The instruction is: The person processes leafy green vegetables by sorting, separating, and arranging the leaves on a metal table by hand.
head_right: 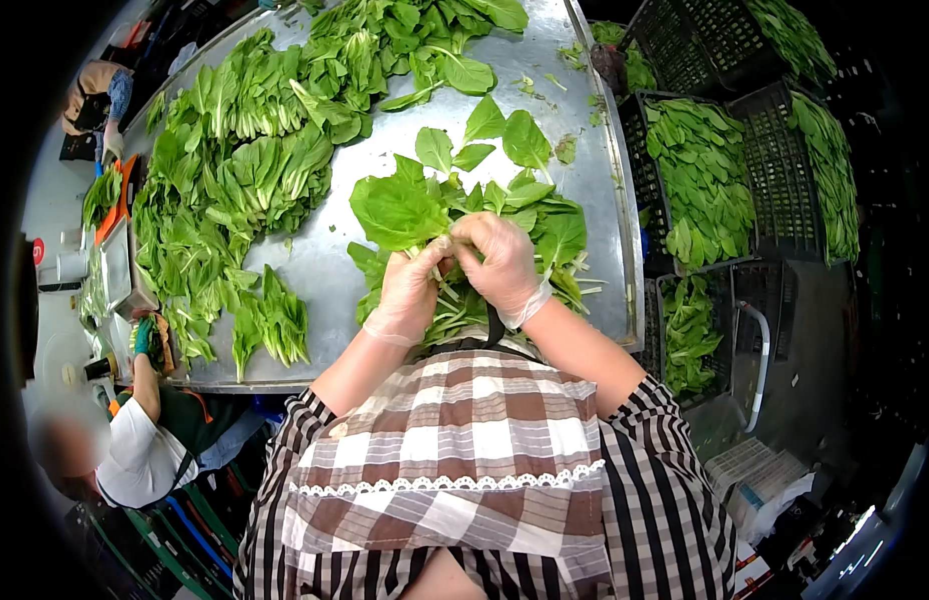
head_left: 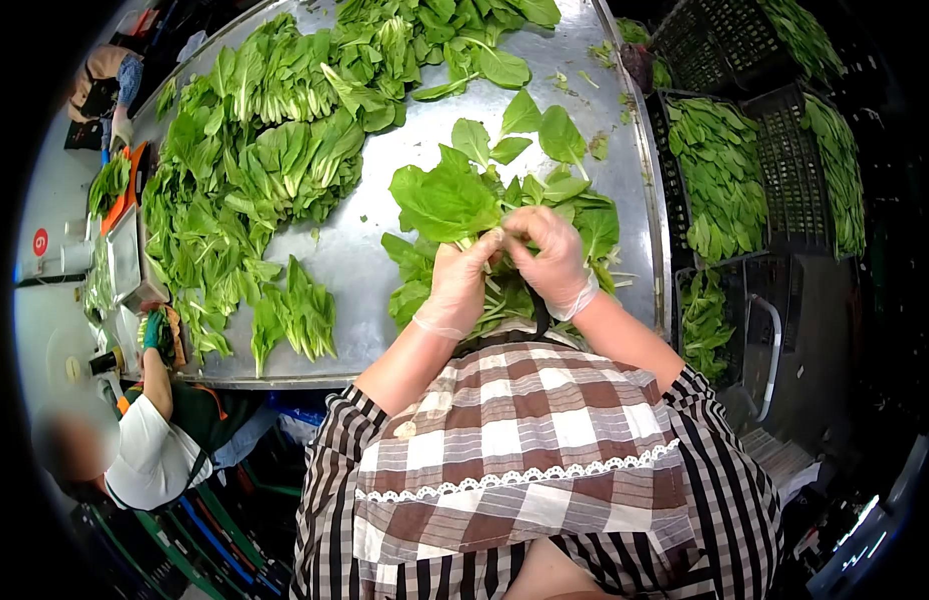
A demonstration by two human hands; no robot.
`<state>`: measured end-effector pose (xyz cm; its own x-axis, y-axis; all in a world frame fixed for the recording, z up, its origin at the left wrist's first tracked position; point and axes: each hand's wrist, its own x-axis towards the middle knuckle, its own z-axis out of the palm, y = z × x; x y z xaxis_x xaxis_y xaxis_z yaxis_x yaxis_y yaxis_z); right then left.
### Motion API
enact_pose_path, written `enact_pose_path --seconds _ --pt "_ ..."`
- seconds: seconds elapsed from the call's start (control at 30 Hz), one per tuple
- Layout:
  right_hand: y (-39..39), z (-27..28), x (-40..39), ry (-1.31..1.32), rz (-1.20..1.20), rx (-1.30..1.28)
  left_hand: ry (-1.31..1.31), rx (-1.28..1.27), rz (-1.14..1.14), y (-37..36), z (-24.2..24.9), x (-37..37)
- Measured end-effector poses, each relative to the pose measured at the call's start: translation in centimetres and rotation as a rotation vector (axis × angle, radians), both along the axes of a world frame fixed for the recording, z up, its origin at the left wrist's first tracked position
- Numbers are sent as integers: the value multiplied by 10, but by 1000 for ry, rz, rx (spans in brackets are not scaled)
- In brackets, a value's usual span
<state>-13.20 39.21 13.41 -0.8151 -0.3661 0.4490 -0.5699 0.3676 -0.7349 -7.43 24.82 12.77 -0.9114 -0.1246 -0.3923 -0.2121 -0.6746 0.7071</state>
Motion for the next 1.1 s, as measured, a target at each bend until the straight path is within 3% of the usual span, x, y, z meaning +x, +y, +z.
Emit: enact_pose_path --seconds 0.07,0.2,0.3,0.33,0.43,0.53,0.57,0.7,0.87,1.0,1.1 --pt "-6 4 3 97 47 6 -16 -7 21 -2 0 3" --pt "-9 7 18 -370 60 -302 -41 5 57 -7 -2 6" --pt "-11 -4 20 -869 -7 -754 -105 -13 99 -3 5 4" --pt "-11 -5 18 -923 -16 -817 -93 -1 109 -3 7 4" --pt "-13 3 16 -1017 -73 -878 -64 13 91 -4 8 5" --pt "-7 9 13 -1200 124 -829 -67 -6 41 -12 -1 6" --pt "-7 9 12 -1233 93 -658 -37 -6 35 -12 -2 7" --pt "-2 13 8 -1273 193 -494 -50 -32 -13 -17 7 10" --pt "-5 0 14 -1216 189 -675 7 60 -38 -22 4 16" --pt "-9 -10 19 -1344 152 -890 49 87 3 -25 -1 17" --pt "-10 -12 18 -1370 144 -819 80 54 -33 -30 3 19"
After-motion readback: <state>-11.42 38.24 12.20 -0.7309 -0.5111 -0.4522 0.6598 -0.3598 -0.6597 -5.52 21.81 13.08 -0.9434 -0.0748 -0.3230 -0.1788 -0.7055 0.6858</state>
